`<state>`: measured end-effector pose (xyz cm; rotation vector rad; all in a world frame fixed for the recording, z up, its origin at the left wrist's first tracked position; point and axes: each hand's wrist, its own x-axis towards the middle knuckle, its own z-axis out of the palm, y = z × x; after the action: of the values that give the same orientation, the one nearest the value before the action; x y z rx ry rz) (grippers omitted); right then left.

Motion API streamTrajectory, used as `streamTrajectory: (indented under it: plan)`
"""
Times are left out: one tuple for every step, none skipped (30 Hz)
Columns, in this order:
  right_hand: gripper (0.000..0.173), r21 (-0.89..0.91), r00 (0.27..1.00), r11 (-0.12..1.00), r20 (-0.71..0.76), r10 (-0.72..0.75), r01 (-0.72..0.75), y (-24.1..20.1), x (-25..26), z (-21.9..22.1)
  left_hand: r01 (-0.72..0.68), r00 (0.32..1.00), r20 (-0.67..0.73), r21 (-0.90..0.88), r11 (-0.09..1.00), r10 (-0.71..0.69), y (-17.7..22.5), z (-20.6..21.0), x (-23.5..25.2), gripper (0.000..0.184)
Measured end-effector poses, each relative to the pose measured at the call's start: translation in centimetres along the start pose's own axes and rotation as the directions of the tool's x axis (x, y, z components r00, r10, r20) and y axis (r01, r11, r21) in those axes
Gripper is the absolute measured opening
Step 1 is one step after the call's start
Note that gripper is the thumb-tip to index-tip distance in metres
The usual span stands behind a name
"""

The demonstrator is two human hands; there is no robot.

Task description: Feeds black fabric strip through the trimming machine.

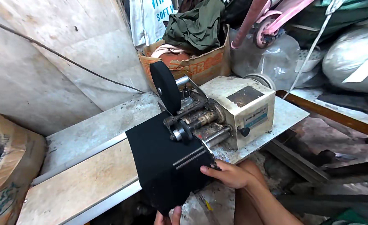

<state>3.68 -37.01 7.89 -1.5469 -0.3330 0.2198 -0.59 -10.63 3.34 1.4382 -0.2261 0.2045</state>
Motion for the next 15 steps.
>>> streamTrajectory:
  plan:
    - [0.036,-0.013,1.0,1.0,0.0,0.001,-0.001,0.0,0.0,0.0,0.009,1.0,-0.001,-0.004,1.0,-0.009,0.0,0.1,-0.1,0.024]
    - [0.036,-0.022,1.0,1.0,0.0,-0.004,0.004,-0.1,-0.1,0.0,0.013,1.0,-0.005,-0.014,1.0,-0.013,-0.1,0.2,-0.2,0.027]
    - [0.035,-0.028,1.0,1.0,-0.002,-0.008,0.008,-0.2,-0.1,0.0,0.015,1.0,-0.013,-0.024,1.0,-0.016,-0.2,0.2,-0.3,0.031]
    - [0.035,-0.03,1.0,1.0,-0.005,-0.009,0.009,-0.2,-0.1,0.1,0.02,1.0,-0.009,-0.029,0.999,-0.02,-0.3,0.2,-0.3,0.037]
    - [0.036,-0.032,1.0,0.999,-0.008,-0.006,0.006,-0.2,-0.1,0.1,0.032,0.999,-0.009,-0.031,0.999,-0.032,-0.4,0.2,-0.3,0.037]
    - [0.036,-0.037,1.0,0.999,-0.009,-0.004,0.003,-0.2,-0.1,0.1,0.051,0.999,-0.013,-0.034,0.998,-0.052,-0.4,0.3,-0.5,0.033]
    - [0.036,-0.037,1.0,0.999,-0.007,-0.004,0.004,-0.2,-0.1,0.1,0.069,0.998,-0.012,-0.034,0.997,-0.069,-0.4,0.4,-0.7,0.029]
    - [0.036,-0.033,1.0,0.999,-0.007,-0.004,0.004,-0.1,-0.1,0.1,0.079,0.997,-0.016,-0.035,0.996,-0.08,-0.4,0.5,-0.9,0.027]
    - [0.036,-0.027,1.0,1.0,-0.006,-0.002,0.002,-0.1,-0.2,0.1,0.074,0.997,-0.023,-0.031,0.997,-0.075,-0.5,0.5,-1.0,0.027]
    - [0.036,-0.024,1.0,1.0,-0.005,-0.004,0.004,-0.1,-0.1,0.1,0.063,0.998,-0.017,-0.023,0.998,-0.064,-0.7,0.3,-0.9,0.029]
    - [0.036,-0.022,1.0,1.0,-0.004,-0.007,0.007,-0.1,-0.1,0.1,0.06,0.998,-0.009,-0.015,0.998,-0.06,-0.8,0.2,-0.9,0.029]
    - [0.036,-0.022,1.0,1.0,-0.004,-0.01,0.009,-0.1,0.0,0.1,0.067,0.998,-0.005,-0.013,0.998,-0.067,-0.9,0.2,-1.0,0.026]
    - [0.036,-0.03,1.0,1.0,-0.009,-0.011,0.011,-0.1,0.0,0.1,0.077,0.997,-0.004,-0.011,0.997,-0.077,-0.9,0.2,-1.1,0.023]
    - [0.036,-0.042,1.0,0.999,-0.015,-0.008,0.007,-0.2,-0.1,0.1,0.084,0.996,-0.008,-0.011,0.996,-0.084,-0.8,0.2,-1.2,0.022]
    - [0.036,-0.051,1.0,0.999,-0.018,-0.001,0.0,-0.2,-0.1,0.1,0.079,0.997,-0.017,-0.005,0.997,-0.079,-0.7,0.2,-1.2,0.023]
